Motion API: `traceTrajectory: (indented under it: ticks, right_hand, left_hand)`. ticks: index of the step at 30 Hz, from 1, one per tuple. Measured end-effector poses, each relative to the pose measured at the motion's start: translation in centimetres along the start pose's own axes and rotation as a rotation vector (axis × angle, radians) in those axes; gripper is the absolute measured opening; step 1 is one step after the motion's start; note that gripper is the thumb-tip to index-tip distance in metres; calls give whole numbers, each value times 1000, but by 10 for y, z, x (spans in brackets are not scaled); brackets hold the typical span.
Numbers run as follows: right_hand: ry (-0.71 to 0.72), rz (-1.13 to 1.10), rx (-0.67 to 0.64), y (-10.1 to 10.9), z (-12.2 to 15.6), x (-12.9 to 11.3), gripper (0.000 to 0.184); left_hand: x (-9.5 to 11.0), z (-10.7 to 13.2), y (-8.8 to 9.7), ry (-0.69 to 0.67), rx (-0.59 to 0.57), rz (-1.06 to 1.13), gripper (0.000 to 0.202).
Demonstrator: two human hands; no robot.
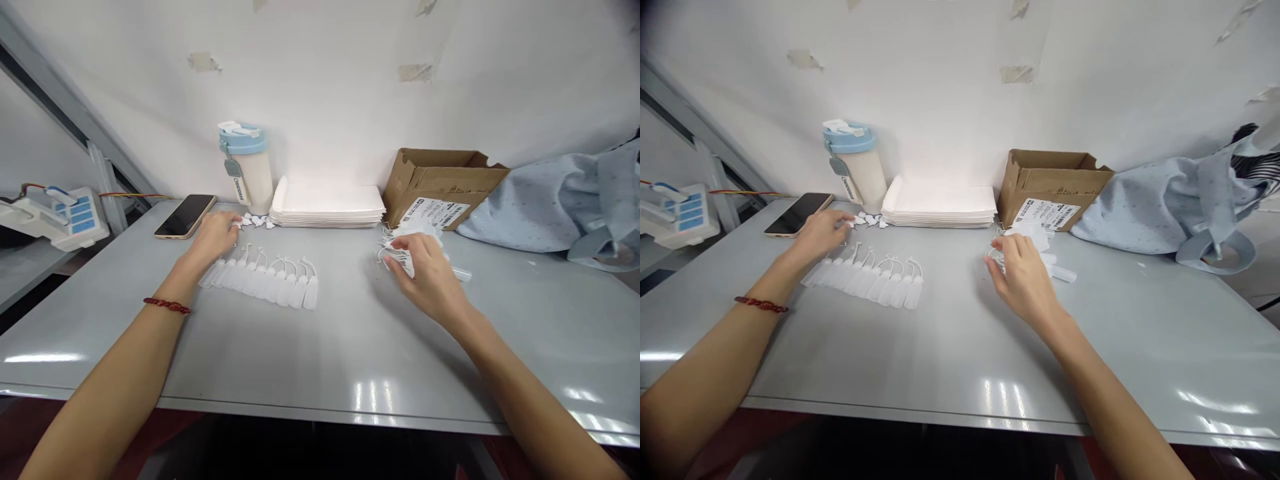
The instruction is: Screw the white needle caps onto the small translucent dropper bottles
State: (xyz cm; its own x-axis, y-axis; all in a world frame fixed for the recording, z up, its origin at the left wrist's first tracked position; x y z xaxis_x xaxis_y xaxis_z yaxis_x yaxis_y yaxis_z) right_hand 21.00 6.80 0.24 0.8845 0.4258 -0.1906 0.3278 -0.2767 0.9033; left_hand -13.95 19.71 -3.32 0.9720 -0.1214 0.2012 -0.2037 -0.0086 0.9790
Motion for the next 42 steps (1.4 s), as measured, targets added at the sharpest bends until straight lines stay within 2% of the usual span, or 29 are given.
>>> traceTrajectory:
  ticks: [8, 12, 16, 21, 25, 29, 31, 33, 36, 39, 42]
  right_hand:
    - [90, -246, -193, -25, 0, -38, 17]
    - [131, -367, -368, -45, -7, -62, 27]
    - [172, -370, -510, -62, -15, -85, 41]
    - [148, -301, -531, -72, -22, -94, 62]
    - [112, -288, -530, -78, -22, -93, 54]
    - [104, -321, -536, -77, -20, -90, 47]
    - [104, -362, -518, -72, -20, -85, 47]
    - [91, -411, -485, -64, -19, -77, 49]
    - [43, -510, -438, -53, -16, -62, 52]
    - [-32, -755, -436, -50, -10, -51, 50]
    - [-142, -1075, -510, -54, -1, -48, 47]
  left_hand:
    - [-1, 4, 0, 76, -97, -11, 35]
    - [-1, 4, -1, 92, -117, -11, 31]
    - [-1, 7, -2, 83, -86, -2, 26]
    - [8, 16, 6, 74, 6, 88, 24]
    - [32, 26, 17, 18, 70, 268, 26]
    - [68, 41, 16, -99, 31, 507, 30]
    - [87, 52, 11, -154, -27, 621, 32]
    - [105, 63, 3, -207, -141, 920, 30]
    - [129, 80, -6, -274, -286, 1122, 24]
    - [143, 92, -13, -283, -396, 1231, 23]
    - [149, 97, -18, -266, -461, 1282, 22]
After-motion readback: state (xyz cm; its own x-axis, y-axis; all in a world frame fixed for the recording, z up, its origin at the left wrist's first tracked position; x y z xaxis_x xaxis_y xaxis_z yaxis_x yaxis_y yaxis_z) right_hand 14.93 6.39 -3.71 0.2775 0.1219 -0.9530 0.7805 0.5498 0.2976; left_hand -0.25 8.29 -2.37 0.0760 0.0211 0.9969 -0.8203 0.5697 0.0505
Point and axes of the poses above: each hand's wrist, its own z-axis away from the middle knuckle, its own y-axis out of the back of the hand, x = y × z, the point moved 7 cm from there along -z, towards the middle knuckle, and after that the axes turned 11 degrees about -x, right-handed, at the moved point
